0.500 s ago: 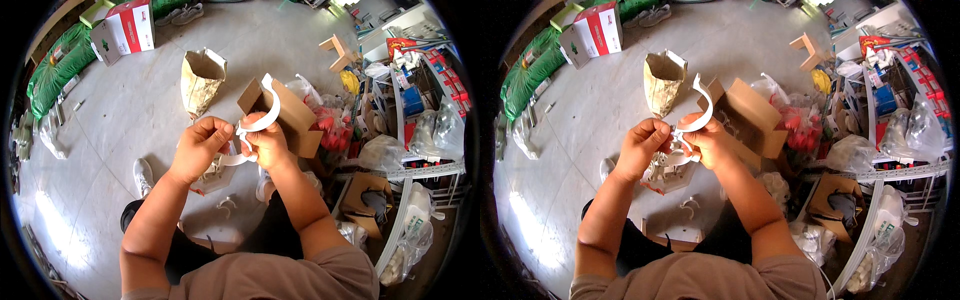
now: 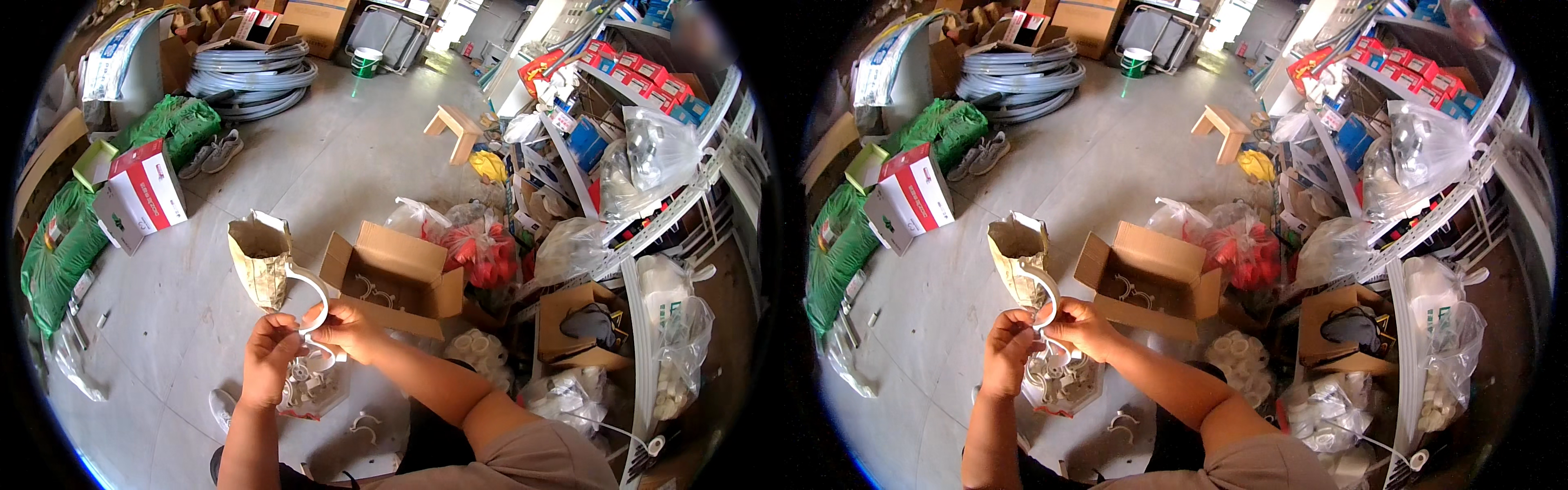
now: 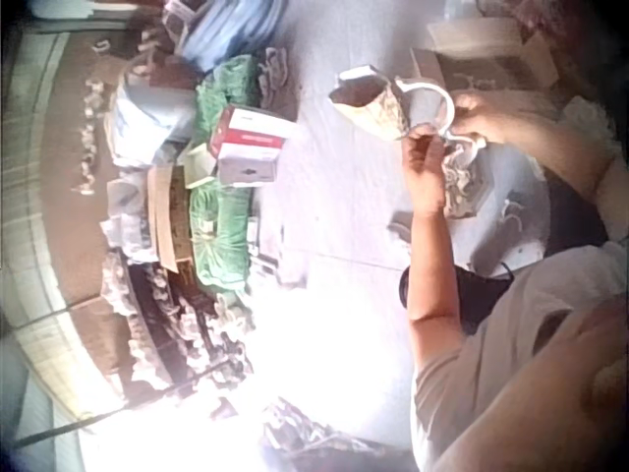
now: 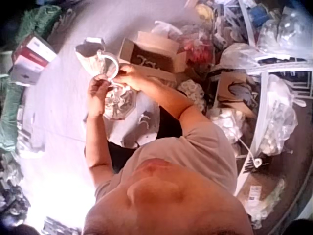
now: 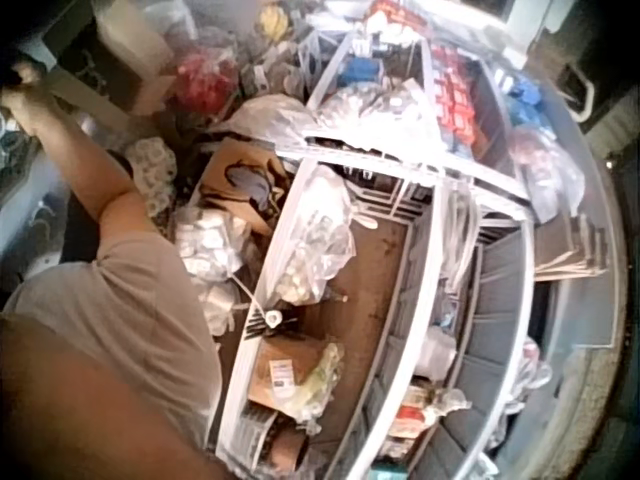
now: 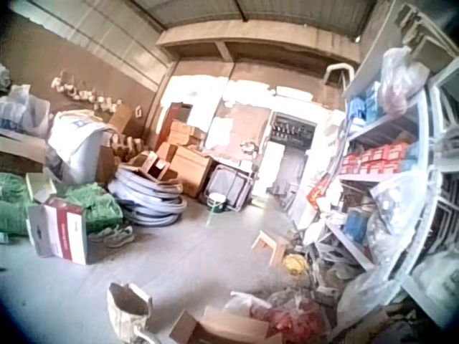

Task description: The person sits on the floor and repeatedly picks up small white plastic clips, snaps them together, and places them into a cardboard box. The person handles the clips one at a time, inspecting and assembling them throughout the clip.

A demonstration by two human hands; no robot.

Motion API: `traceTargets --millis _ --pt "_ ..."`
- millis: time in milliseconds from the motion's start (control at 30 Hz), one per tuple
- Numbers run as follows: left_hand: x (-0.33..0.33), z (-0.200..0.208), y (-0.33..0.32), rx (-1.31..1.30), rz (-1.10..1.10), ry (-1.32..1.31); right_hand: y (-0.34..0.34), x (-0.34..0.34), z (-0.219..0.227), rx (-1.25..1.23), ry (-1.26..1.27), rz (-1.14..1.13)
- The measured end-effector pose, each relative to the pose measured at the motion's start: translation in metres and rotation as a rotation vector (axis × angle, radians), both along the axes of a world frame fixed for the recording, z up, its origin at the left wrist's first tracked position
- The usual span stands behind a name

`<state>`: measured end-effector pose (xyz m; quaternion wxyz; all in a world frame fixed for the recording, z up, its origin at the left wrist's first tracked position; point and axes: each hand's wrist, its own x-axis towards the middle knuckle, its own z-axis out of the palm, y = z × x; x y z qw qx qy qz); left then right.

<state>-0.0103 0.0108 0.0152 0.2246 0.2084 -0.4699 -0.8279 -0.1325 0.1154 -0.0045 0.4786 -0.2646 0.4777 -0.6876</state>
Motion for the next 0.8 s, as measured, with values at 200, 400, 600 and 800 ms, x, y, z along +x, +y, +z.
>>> traceTargets --millis 200,400,600,800 --pt "0.006 -0.01 -0.007 -0.096 -0.12 -0.099 0.001 0.004 -0.001 -0.015 0.008 -0.007" --pt "0.004 -0.003 -0.001 -0.028 -0.055 0.013 -0.001 0.007 0.001 -0.019 0.006 -0.029" --pt "0.009 -0.013 -0.013 0.017 -0.12 -0.048 -0.001 0.01 0.004 -0.003 0.006 -0.016" --pt "0.003 -0.006 -0.004 -0.041 -0.011 0.043 -0.002 0.009 0.002 -0.044 0.013 -0.048"
